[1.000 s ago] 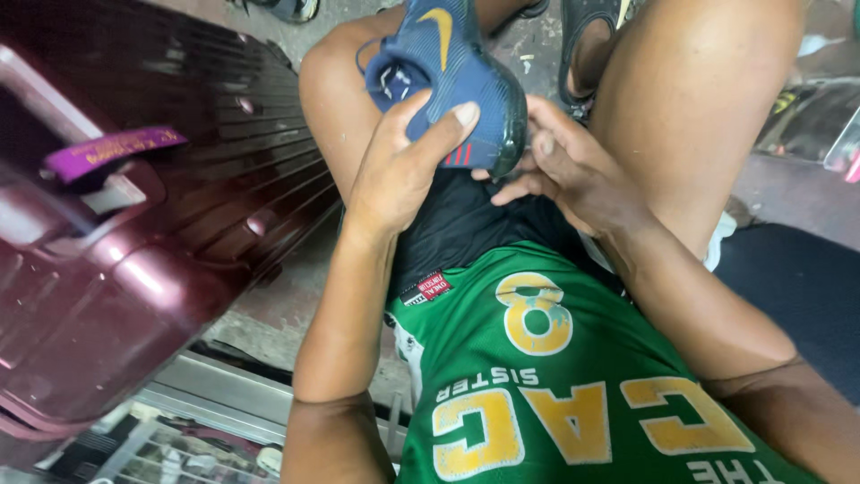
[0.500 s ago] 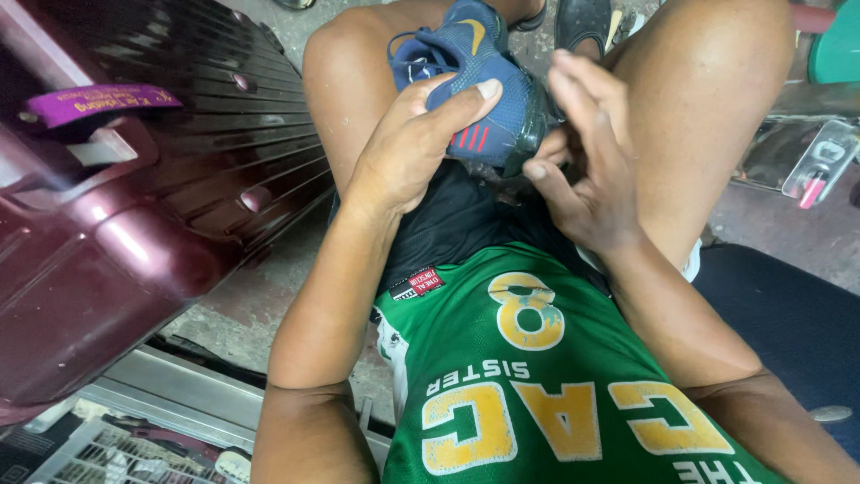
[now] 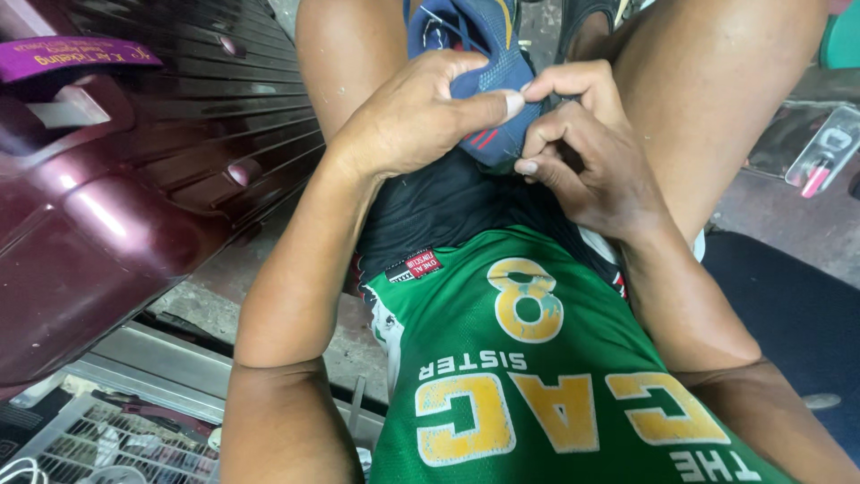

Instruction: The person sits on the floor and cleans a blue Nike sneaker using a small brush and a cloth. They scrub the upper mesh, the sole, and the heel area, then wipe the shoe with a cloth.

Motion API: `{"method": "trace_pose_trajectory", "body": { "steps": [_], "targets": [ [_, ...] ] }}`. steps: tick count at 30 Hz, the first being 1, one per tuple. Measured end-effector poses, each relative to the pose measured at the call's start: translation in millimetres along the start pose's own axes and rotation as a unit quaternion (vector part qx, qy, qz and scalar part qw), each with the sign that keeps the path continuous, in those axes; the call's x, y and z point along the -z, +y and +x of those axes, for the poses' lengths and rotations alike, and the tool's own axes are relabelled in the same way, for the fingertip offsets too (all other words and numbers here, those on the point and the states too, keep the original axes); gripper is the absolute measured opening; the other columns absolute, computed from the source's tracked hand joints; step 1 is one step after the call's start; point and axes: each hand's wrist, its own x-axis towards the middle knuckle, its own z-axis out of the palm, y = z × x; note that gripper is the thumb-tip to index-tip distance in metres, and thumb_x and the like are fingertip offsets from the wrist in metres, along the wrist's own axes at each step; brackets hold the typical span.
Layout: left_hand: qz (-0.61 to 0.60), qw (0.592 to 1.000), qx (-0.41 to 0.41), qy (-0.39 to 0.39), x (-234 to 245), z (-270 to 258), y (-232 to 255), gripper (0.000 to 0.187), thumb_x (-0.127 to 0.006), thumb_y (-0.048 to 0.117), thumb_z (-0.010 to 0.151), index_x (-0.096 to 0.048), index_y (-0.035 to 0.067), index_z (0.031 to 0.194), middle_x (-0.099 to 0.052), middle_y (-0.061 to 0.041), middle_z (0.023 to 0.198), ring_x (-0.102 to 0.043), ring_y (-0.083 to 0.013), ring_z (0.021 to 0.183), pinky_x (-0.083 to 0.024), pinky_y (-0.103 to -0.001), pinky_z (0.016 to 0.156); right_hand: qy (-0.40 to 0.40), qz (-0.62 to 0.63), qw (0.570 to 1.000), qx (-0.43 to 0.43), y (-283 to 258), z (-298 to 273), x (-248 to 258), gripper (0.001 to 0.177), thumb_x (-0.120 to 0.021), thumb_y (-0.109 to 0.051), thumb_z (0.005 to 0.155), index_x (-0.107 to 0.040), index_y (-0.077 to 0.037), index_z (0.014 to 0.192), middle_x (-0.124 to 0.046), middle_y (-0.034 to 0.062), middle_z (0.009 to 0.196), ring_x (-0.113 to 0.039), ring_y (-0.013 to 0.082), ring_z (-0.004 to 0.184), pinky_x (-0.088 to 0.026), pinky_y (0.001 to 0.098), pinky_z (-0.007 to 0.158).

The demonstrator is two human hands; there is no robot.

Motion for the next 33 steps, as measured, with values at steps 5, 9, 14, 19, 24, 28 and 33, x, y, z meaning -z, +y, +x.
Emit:
{"method": "trace_pose_trajectory", "body": {
  "steps": [5, 9, 14, 19, 24, 28, 33],
  "targets": [
    [0.040, 0.999, -0.008, -0.017, 1, -3, 4, 0.022, -0.071, 0.023, 0.098, -0.069, 0.002, 0.091, -0.064, 0.000, 0.075, -0.054, -0.0059, 0.068, -0.048, -0.027, 0.064, 0.039, 0.082, 0.995, -0.032, -7, 2, -10, 0.026, -0.080, 0.004, 0.097, -0.059, -0.002, 0.110, -0.047, 0.0089, 0.136, -0.057, 0.0053, 0.078, -0.046, 0.0166, 0.065],
    [0.047, 0.998, -0.045, -0.027, 4, -6, 12, 0.021, -0.071, 0.022, 0.101, -0.068, 0.001, 0.101, -0.067, -0.001, 0.083, -0.059, -0.0073, 0.075, -0.052, -0.029, 0.071, 0.077, 0.206, 0.975, -0.023, -9, 7, -10, 0.057, -0.081, 0.005, 0.086, -0.046, 0.000, 0.131, -0.039, 0.0054, 0.133, -0.055, 0.0031, 0.085, -0.051, 0.0166, 0.070],
    [0.094, 0.990, -0.100, -0.026, 3, -24, 19, 0.021, -0.072, 0.021, 0.102, -0.068, 0.001, 0.107, -0.069, -0.003, 0.089, -0.064, -0.0101, 0.082, -0.053, -0.030, 0.077, 0.132, 0.393, 0.906, -0.083, 8, 2, -4, 0.046, -0.075, -0.021, 0.098, -0.047, -0.003, 0.130, -0.046, 0.0051, 0.131, -0.059, 0.0069, 0.092, -0.052, 0.0195, 0.077],
    [-0.017, 0.995, -0.099, -0.018, -12, -32, 2, 0.020, -0.068, 0.018, 0.105, -0.067, -0.001, 0.112, -0.072, -0.005, 0.102, -0.066, -0.0114, 0.095, -0.054, -0.028, 0.088, 0.117, 0.474, 0.860, -0.151, 41, -13, -5, 0.038, -0.072, -0.027, 0.109, -0.048, 0.001, 0.114, -0.046, 0.0084, 0.113, -0.048, 0.0097, 0.088, -0.040, 0.0238, 0.078],
    [-0.091, 0.995, -0.030, 0.008, -12, -31, -15, 0.022, -0.068, 0.017, 0.104, -0.067, -0.002, 0.116, -0.070, -0.004, 0.102, -0.064, -0.0114, 0.096, -0.054, -0.028, 0.088, 0.036, 0.520, 0.842, -0.135, 51, -7, -9, 0.097, -0.084, -0.030, 0.091, -0.025, -0.003, 0.162, -0.042, 0.0095, 0.155, -0.058, 0.0145, 0.126, -0.050, 0.0305, 0.109],
    [-0.163, 0.986, -0.014, 0.015, -17, -38, -24, 0.027, -0.068, 0.017, 0.105, -0.064, -0.003, 0.122, -0.070, -0.004, 0.111, -0.063, -0.0103, 0.103, -0.053, -0.029, 0.095, 0.033, 0.546, 0.818, -0.179, 41, -5, -15, 0.115, -0.089, -0.022, 0.084, -0.011, -0.001, 0.166, -0.040, 0.0146, 0.158, -0.065, 0.0214, 0.119, -0.055, 0.0328, 0.097],
    [-0.104, 0.994, -0.018, 0.027, -16, -38, -25, 0.027, -0.067, 0.019, 0.105, -0.065, -0.002, 0.122, -0.071, -0.004, 0.107, -0.063, -0.0099, 0.099, -0.054, -0.028, 0.092, 0.017, 0.542, 0.825, -0.162, 30, 3, -13, 0.106, -0.087, -0.020, 0.086, -0.022, 0.006, 0.166, -0.040, 0.0154, 0.162, -0.064, 0.0213, 0.128, -0.055, 0.0350, 0.109]
  ]
}}
